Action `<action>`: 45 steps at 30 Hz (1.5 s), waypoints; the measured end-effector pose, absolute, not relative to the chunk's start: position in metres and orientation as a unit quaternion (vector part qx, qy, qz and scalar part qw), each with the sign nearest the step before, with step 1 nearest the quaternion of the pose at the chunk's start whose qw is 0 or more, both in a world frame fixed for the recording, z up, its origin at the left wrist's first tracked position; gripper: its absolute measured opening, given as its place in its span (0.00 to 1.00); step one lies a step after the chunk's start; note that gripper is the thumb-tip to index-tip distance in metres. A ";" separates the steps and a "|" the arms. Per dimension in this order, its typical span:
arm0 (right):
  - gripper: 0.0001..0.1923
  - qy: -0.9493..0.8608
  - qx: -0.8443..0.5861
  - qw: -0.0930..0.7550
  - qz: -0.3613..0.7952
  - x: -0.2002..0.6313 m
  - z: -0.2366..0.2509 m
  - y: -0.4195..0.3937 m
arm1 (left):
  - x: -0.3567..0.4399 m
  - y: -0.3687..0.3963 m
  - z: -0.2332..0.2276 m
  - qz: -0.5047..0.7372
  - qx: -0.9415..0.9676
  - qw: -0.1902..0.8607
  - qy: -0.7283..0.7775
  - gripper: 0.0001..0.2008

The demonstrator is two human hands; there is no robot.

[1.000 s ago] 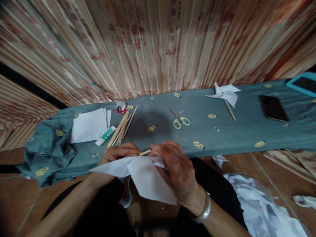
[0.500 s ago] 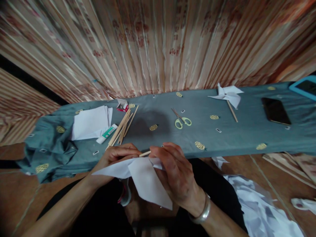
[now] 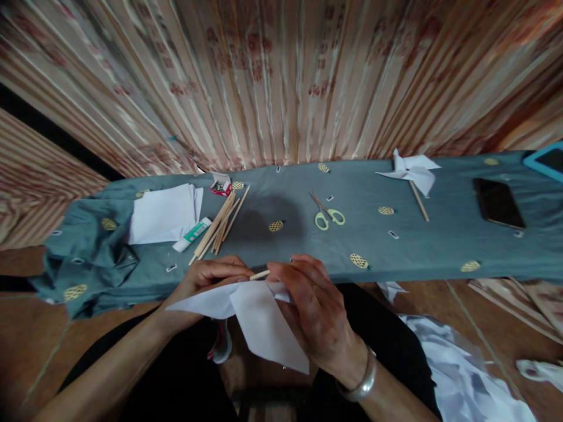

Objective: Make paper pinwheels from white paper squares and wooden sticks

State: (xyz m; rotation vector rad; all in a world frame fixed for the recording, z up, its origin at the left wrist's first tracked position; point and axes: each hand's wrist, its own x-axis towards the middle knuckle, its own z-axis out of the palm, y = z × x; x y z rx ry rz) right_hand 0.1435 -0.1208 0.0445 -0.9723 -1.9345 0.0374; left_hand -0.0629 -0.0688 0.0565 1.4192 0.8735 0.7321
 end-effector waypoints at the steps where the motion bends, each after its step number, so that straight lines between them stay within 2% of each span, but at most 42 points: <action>1: 0.22 -0.789 -0.397 0.469 0.016 0.143 0.045 -0.121 | -0.063 -0.069 0.056 0.316 0.616 0.614 0.380 0.14; 8: 0.23 -0.791 -0.399 0.463 0.012 0.142 0.044 -0.122 | -0.063 -0.071 0.052 0.315 0.604 0.624 0.384 0.17; 30: 0.24 -0.788 -0.416 0.455 0.004 0.143 0.046 -0.122 | -0.062 -0.070 0.050 0.325 0.587 0.629 0.393 0.16; 39: 0.22 -0.814 -0.395 0.424 0.042 0.144 0.043 -0.122 | -0.066 -0.073 0.056 0.310 0.636 0.594 0.383 0.13; 45: 0.21 -0.814 -0.379 0.435 0.070 0.147 0.038 -0.122 | -0.067 -0.073 0.057 0.298 0.650 0.586 0.381 0.12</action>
